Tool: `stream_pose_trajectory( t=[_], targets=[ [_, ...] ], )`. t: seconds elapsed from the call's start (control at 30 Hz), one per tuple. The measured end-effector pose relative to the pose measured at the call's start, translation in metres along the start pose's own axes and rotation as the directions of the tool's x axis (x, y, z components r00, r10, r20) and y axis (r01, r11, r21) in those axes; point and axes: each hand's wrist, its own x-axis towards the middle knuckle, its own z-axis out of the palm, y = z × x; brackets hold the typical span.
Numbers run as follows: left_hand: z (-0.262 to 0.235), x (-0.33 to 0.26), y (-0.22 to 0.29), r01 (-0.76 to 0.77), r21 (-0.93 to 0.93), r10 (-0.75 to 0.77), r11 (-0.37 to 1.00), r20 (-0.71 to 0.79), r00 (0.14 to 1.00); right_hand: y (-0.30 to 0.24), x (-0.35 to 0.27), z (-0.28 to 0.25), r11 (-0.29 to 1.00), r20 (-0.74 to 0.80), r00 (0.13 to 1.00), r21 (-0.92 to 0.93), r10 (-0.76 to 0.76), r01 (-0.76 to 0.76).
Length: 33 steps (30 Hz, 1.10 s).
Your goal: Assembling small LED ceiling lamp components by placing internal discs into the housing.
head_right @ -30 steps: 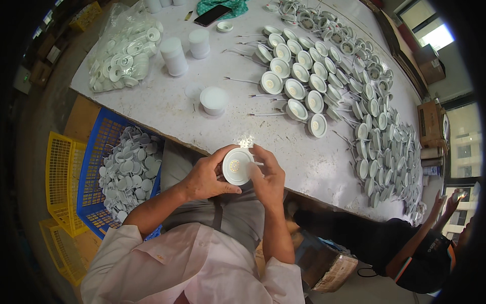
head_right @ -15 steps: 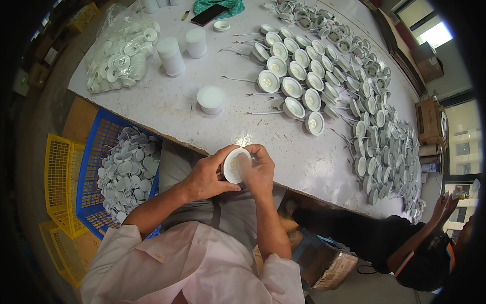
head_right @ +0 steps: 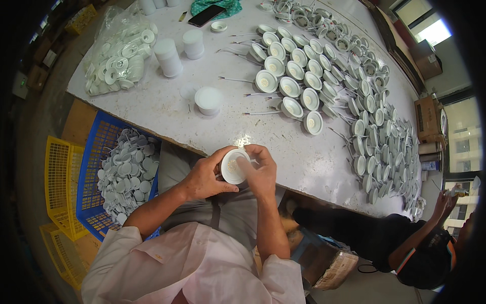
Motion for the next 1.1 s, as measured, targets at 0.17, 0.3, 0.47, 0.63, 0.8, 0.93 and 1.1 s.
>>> stream_pose_trajectory(
  t=[0.17,0.3,0.47,0.63,0.8,0.93,1.1],
  targets=[
    [-0.009,0.003,-0.024,0.012,-0.338,-0.003,0.941,0.025,1.0,0.001,0.005,-0.014,0.987,-0.07,0.997,0.158,-0.03,0.04],
    [-0.016,0.002,-0.029,-0.011,-0.391,0.015,0.92,0.007,1.0,0.013,0.017,-0.02,0.987,-0.098,0.994,0.149,-0.038,0.052],
    [-0.034,-0.02,-0.047,-0.016,-0.338,-0.043,0.941,-0.165,0.985,0.009,0.054,0.022,0.972,-0.037,0.994,-0.216,-0.1,0.09],
    [-0.045,-0.043,-0.045,-0.026,-0.359,-0.084,0.933,-0.287,0.954,0.0,0.106,0.077,0.936,0.011,0.995,-0.339,-0.098,0.096],
    [-0.052,-0.053,-0.055,-0.074,-0.321,-0.045,0.944,-0.348,0.937,0.018,0.142,0.093,0.933,-0.023,0.999,-0.36,-0.043,0.032],
    [-0.055,-0.052,-0.056,-0.052,-0.287,-0.048,0.956,-0.328,0.943,0.022,0.139,0.086,0.989,-0.024,0.999,-0.143,0.041,-0.044],
    [-0.05,-0.04,-0.05,-0.091,-0.283,0.001,0.955,-0.305,0.952,0.013,0.11,0.05,0.963,0.015,0.989,0.225,0.148,-0.147]
  ],
)
